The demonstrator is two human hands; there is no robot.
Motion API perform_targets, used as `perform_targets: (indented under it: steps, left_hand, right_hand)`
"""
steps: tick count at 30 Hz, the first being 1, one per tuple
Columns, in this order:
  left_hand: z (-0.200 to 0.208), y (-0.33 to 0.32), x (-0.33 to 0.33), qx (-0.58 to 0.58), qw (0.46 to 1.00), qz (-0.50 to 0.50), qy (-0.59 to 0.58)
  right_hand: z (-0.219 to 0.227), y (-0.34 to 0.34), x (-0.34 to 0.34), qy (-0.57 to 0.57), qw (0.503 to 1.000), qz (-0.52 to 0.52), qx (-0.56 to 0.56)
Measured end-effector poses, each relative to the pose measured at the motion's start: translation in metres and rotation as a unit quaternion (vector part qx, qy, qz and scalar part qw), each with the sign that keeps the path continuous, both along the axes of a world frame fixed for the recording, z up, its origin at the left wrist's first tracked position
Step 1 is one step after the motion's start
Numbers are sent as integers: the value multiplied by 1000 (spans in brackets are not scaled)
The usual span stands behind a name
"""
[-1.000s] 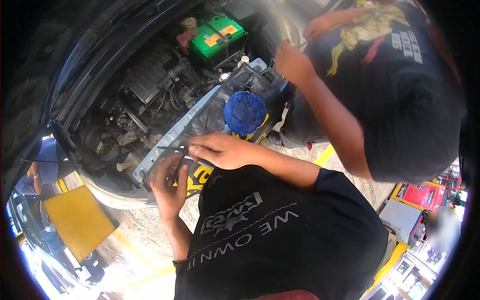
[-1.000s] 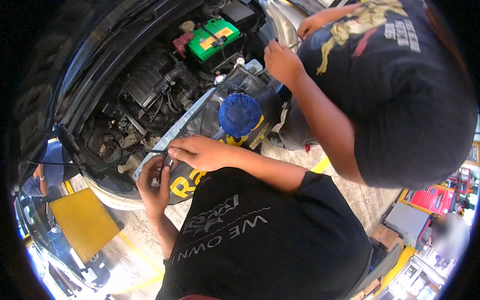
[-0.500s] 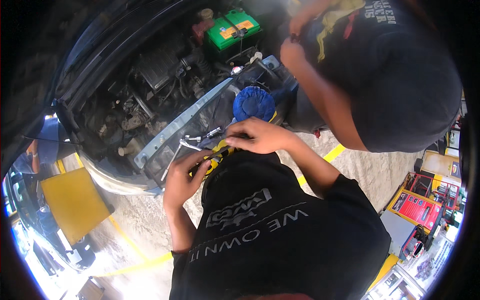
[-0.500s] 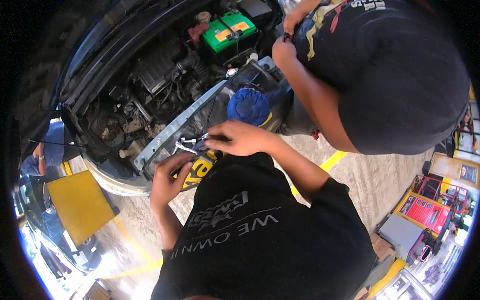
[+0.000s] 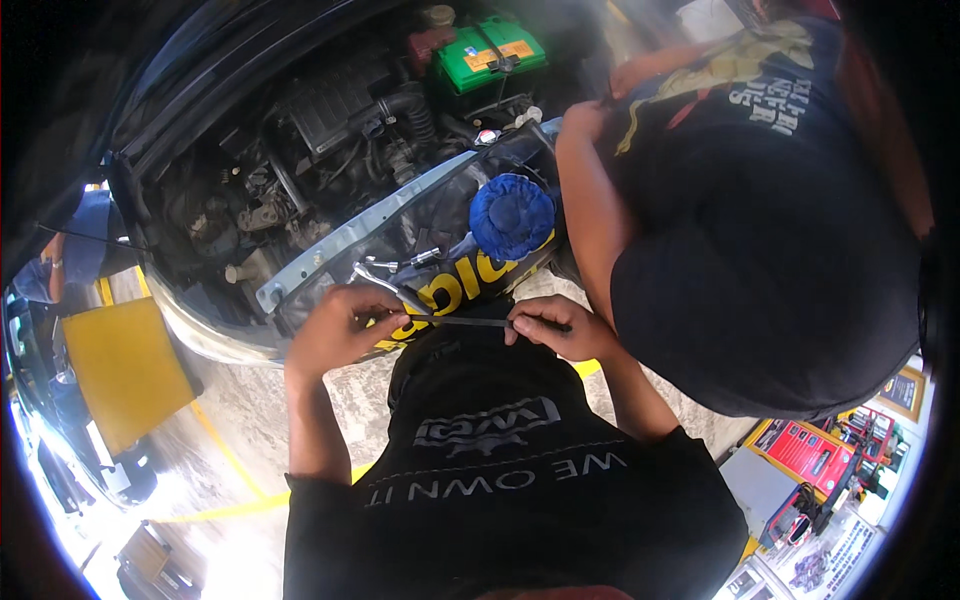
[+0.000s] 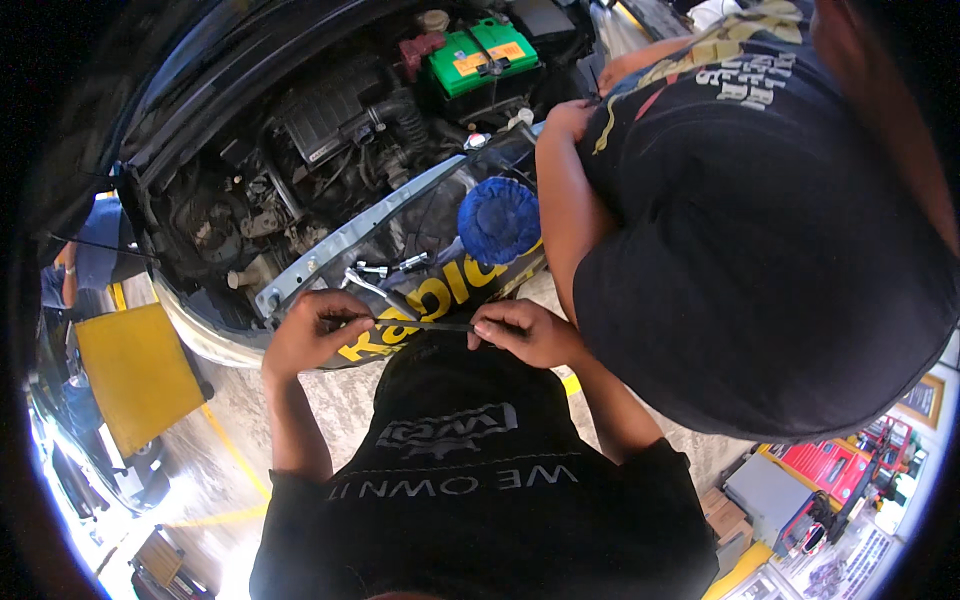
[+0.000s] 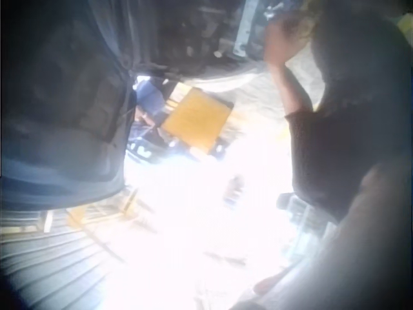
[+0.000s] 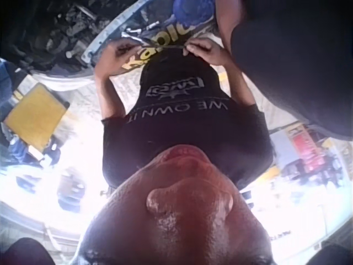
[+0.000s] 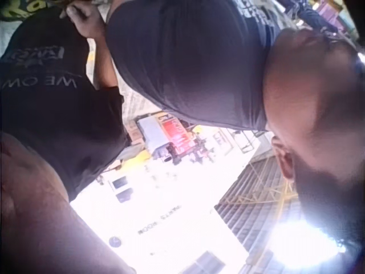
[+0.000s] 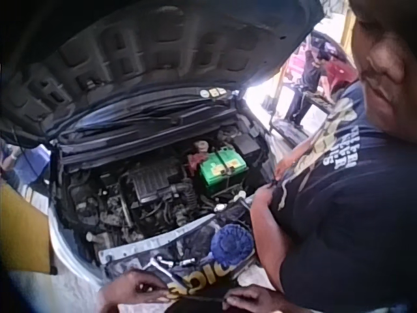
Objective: The person works on a car engine by unfastening parts with a ratchet wrench and by hand, then handles and compares rods and fasteners before attaching components back into the engine compartment.
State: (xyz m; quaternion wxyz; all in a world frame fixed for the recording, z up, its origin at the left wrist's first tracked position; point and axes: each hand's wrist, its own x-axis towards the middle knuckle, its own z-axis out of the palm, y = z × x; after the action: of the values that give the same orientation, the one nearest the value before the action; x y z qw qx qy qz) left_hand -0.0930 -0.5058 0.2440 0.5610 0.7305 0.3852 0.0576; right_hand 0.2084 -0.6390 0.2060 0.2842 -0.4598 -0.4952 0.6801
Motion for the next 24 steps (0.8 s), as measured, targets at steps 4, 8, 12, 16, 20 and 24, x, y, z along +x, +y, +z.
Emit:
perform_targets:
  steps: [4, 8, 12, 16, 20, 24]
  left_hand:
    - [-7, 10, -25, 85, 995, 42, -44]
    - [-14, 20, -59, 82, 990, 111, -37]
    - [-9, 41, -66, 156, 975, 157, -14]
    - [-13, 77, -58, 208, 972, 88, -67]
    - [-28, 105, -32, 180, 979, -5, -92]
    - [-55, 131, 18, 121, 974, -85, -173]
  right_hand:
    - [4, -3, -11, -27, 999, 19, -2]
    - [8, -6, -17, 12, 998, -22, -57]
    - [12, -10, -26, -52, 997, -15, -62]
    - [23, -20, -32, -100, 994, -30, -43]
    - [37, -40, -35, -115, 989, -38, -81]
    - [33, -59, -35, -132, 985, -14, -111]
